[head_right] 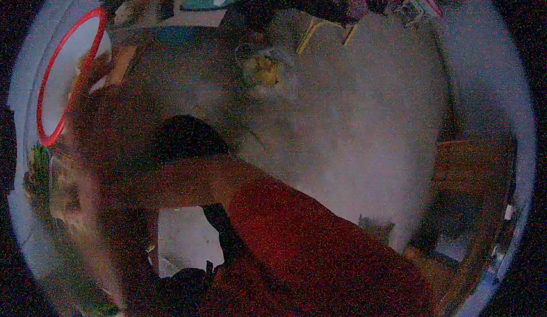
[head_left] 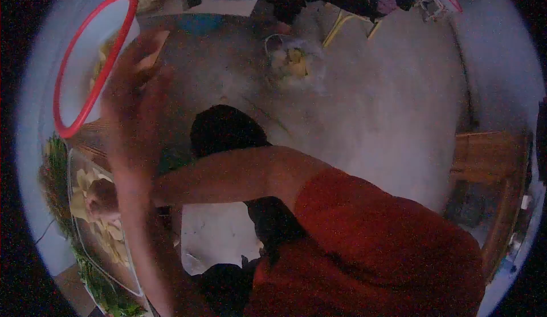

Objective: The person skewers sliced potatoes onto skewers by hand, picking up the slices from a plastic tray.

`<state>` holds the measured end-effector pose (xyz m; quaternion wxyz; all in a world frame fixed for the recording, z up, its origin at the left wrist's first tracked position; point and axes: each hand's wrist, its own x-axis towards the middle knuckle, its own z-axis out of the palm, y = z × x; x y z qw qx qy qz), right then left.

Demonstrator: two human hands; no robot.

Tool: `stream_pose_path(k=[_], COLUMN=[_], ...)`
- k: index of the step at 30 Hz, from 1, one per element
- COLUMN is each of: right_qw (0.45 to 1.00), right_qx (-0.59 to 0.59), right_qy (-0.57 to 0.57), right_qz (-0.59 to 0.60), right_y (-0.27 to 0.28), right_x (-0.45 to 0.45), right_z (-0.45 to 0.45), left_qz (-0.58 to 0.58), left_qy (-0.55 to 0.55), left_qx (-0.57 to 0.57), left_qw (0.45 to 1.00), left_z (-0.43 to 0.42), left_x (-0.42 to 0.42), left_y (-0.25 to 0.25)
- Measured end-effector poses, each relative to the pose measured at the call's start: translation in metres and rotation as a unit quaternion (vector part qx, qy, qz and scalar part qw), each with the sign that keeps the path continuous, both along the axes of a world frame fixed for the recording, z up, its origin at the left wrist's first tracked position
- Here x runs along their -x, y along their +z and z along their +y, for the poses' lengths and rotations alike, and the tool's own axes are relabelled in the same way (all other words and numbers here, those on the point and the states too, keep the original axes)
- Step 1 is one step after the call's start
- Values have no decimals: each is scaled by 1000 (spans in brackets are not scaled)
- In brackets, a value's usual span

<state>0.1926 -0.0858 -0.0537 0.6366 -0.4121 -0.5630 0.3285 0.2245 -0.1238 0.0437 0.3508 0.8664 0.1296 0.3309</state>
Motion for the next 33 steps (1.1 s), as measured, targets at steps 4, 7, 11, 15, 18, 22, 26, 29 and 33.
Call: stream_pose_path(k=[4, 7, 11, 15, 18, 22, 26, 29, 33], right_qw=[1000, 999, 983, 964, 967, 970, 968, 971, 972], right_qx=[-16, -34, -127, 175, 119, 130, 152, 140, 147], right_qy=[2, 25, -71, 162, 207, 192, 182, 188, 184], right_qz=[-10, -19, -111, 116, 89, 80, 79, 40, 22], right_y=[-10, -11, -33, 36, 36, 51, 33, 40, 41], right_x=[8, 8, 30, -15, -30, -9, -23, -17, -5], right_z=[35, 64, 59, -8, 6, -10, -3, 0, 1], left_qz=[58, 25, 23, -80, -47, -90, 102, 138, 166], left_qy=[195, 243, 373, 372, 360, 387, 424, 400, 379], left_qx=[147, 56, 11, 28, 42, 132, 51, -30, -25], left_qw=[968, 968, 928, 924, 931, 908, 898, 905, 910], left_z=[-35, -8, 48, 71, 121, 112, 120, 134, 139], left_x=[13, 68, 175, 228, 265, 297, 287, 306, 308], left_y=[27, 22, 14, 14, -6, -31, -67, -86, -101])
